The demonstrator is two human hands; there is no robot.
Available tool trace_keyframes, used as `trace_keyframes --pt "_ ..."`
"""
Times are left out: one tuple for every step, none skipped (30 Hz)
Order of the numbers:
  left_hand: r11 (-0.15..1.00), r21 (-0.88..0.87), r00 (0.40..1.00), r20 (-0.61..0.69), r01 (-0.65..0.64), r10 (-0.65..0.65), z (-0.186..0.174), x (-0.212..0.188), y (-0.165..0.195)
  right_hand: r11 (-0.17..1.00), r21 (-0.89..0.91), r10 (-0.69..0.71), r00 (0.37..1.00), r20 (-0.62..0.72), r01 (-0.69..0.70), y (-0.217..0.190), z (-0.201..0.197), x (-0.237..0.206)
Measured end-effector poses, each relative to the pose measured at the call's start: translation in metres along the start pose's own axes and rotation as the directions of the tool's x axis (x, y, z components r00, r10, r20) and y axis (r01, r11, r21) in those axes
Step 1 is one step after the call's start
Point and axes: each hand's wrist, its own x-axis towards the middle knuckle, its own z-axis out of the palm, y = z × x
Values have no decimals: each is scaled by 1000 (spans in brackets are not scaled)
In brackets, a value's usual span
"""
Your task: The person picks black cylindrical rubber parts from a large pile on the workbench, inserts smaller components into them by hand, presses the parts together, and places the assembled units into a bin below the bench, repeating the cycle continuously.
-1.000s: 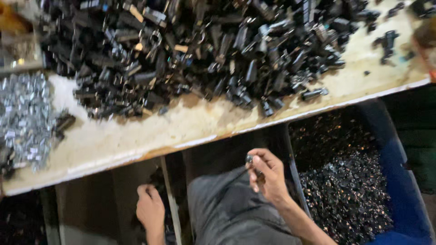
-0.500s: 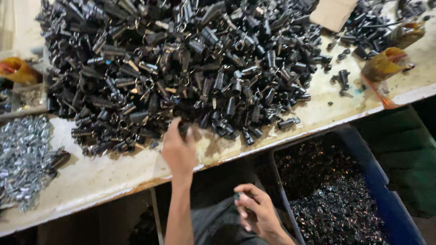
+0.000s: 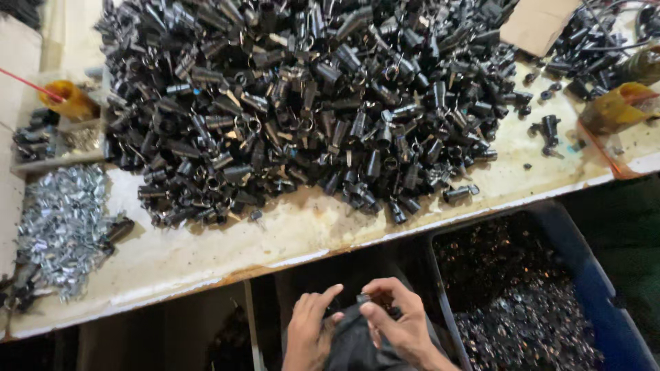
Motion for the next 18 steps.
trace_keyframes --pt "1000 -14 1000 2 -15 15 1 -4 -2 993 -97 -65 997 45 69 -4 3 -6" --pt "999 -41 999 24 -33 34 2 -8 -2 945 -227 -222 971 89 237 -7 6 -11" --pt "995 -60 996 35 -75 78 3 -9 -5 843 -338 -387 908 162 419 -9 9 -8" --pt "989 -76 990 38 -129 132 5 -10 -6 685 -424 -535 804 258 592 -11 10 -6" --pt "993 -86 992 93 -80 88 5 -12 -8 769 -406 -444 869 217 494 -13 11 -7" --pt "995 -96 988 149 -26 40 6 -13 -10 840 -384 -339 924 179 383 -14 11 -5" --pt "994 -105 978 209 32 -9 7 -15 -11 898 -357 -222 965 141 259 -16 9 -5" --pt "987 -162 975 222 24 13 8 -15 -14 947 -308 -60 992 110 91 -18 7 -4" --pt "976 -218 972 233 16 36 10 -17 -15 964 -253 105 990 90 -79 -19 4 -4" --pt "962 -273 968 243 12 57 12 -19 -17 949 -193 270 959 81 -251 -20 1 -5" --pt "945 -324 974 223 42 33 16 -21 -18 958 -231 190 979 79 -167 -18 1 -6" --pt "924 -377 979 203 69 10 19 -24 -19 959 -271 107 991 80 -82 -17 0 -7" --pt "899 -429 983 185 92 -13 23 -26 -21 951 -310 22 996 84 5 -13 1 -9" --pt "898 -403 975 195 178 -106 27 -30 -21 955 -294 -21 998 67 40 -9 3 -10" --pt "890 -374 960 202 260 -196 29 -33 -23 958 -276 -69 996 53 81 -4 6 -11" --pt "875 -343 937 203 342 -286 32 -37 -25 958 -258 -116 992 42 122 2 9 -10" --pt "888 -321 939 204 330 -276 31 -41 -26 971 -238 -20 999 40 29 6 11 -9" --pt "899 -298 941 206 322 -269 30 -44 -28 973 -219 80 996 43 -69 10 14 -6"
